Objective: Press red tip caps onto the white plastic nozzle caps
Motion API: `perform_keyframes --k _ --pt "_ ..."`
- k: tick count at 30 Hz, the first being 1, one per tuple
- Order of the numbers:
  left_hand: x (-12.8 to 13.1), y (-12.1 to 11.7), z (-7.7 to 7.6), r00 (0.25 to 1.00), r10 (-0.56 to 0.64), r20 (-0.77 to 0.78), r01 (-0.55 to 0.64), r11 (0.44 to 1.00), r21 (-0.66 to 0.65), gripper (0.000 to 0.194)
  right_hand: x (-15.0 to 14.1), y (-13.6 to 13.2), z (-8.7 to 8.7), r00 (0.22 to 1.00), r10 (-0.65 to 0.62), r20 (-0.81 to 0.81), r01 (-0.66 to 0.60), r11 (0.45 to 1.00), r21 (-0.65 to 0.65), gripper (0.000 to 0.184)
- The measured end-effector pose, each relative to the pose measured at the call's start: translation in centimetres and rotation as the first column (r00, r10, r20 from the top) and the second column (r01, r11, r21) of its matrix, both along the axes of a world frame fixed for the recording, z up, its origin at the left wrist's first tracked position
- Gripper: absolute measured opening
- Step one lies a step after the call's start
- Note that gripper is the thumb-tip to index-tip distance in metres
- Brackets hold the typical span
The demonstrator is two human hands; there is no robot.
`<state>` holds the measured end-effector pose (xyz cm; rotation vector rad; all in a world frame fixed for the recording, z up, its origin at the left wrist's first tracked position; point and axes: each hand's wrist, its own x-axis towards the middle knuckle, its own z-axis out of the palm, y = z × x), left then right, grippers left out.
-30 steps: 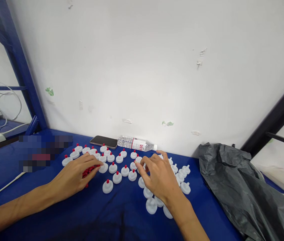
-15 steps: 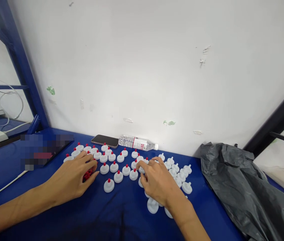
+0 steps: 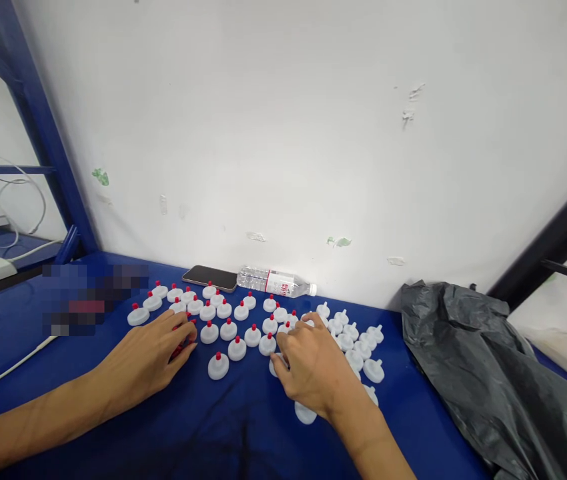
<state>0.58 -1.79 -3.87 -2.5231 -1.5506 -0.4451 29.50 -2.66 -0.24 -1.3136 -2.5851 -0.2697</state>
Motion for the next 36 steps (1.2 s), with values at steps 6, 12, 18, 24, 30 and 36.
perform_keyframes --k 6,12,18,24,30,36 --pt "0.2 -0.2 0.5 0.979 -0.123 0.164 0.098 0.983 0.155 0.02 -0.8 -0.4 0.2 0.964 0.107 -0.244 -0.078 0.989 0.127 0.014" --pt "0.7 -1.0 0.5 0.885 -0.354 0.302 0.275 0.922 0.274 0.015 -2.1 -0.7 -1.2 0.933 0.168 -0.319 -0.129 0.982 0.14 0.008" --pt "1.0 -1.4 0.5 0.821 -0.465 0.332 0.392 0.881 0.265 0.02 -3.0 -1.0 -1.8 0.942 0.239 -0.237 -0.195 0.961 0.197 0.026" --pt "1.0 -2.0 0.2 0.778 -0.566 0.273 0.503 0.821 0.27 0.03 -3.8 -1.5 -2.3 0.938 0.267 -0.221 -0.214 0.947 0.238 0.028" --pt "1.1 -2.4 0.0 0.773 -0.588 0.236 0.538 0.806 0.246 0.034 -4.2 -1.7 -2.6 0.928 0.268 -0.257 -0.19 0.937 0.292 0.027" --pt "1.2 -2.5 0.2 0.789 -0.575 0.217 0.539 0.817 0.206 0.028 -4.5 -1.9 -2.8 0.913 0.304 -0.272 -0.212 0.924 0.319 0.032"
